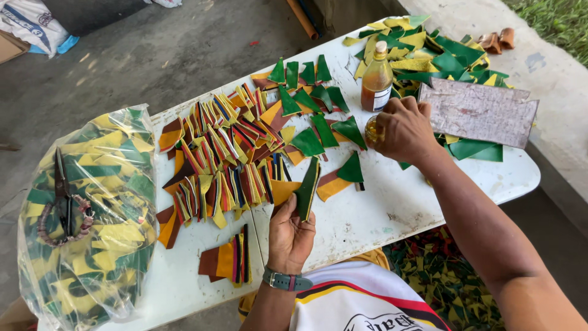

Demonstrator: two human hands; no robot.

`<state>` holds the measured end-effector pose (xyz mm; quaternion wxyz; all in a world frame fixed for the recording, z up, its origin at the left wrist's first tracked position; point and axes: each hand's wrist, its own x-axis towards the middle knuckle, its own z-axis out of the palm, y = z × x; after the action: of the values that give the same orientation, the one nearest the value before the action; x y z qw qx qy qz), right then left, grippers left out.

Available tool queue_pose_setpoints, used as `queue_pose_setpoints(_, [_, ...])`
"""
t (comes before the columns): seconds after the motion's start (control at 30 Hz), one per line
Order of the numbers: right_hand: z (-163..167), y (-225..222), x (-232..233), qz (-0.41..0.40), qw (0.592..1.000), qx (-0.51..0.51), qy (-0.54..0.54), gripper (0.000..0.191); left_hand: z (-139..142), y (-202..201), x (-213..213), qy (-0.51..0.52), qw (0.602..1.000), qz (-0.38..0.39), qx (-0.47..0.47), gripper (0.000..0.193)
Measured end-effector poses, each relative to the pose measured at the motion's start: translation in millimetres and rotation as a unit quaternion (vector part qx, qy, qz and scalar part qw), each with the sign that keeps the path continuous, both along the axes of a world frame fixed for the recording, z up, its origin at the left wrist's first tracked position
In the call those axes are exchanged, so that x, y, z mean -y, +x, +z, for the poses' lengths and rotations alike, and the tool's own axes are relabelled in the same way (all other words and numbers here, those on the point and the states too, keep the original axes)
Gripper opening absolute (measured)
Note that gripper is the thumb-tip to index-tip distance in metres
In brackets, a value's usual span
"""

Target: The person sits at an outdoor table covered with many cut green, yellow and orange foam pieces. They hold a stack of pieces in one hand, dip a finger into a small jar of glue, spread the glue on a foam piece, press it onto the stack, and set the assembled piece aside, repeating the cycle.

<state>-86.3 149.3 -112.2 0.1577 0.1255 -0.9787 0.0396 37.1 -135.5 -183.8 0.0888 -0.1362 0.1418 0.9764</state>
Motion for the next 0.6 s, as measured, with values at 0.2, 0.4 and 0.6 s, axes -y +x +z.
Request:
queue_pose_setpoints(0.2, [7,0,3,0.002,1.000,0.018,-0.001,0.043,7,2,5,0.043,0.999,0.014,-0.009,0.010])
queue_pose_setpoints(0.4, [39,26,20,0.013,0.996,-0.004,-0.090,0.045,5,4,8,-0.003,0.999,0.040,-0.013,0.012])
queue_pose_setpoints(0.6, [32,122,65,0.249,0.897,-0.079,-0.356,0.069,-1,5,6,0.001,0.998,0.050,0.038,0.009])
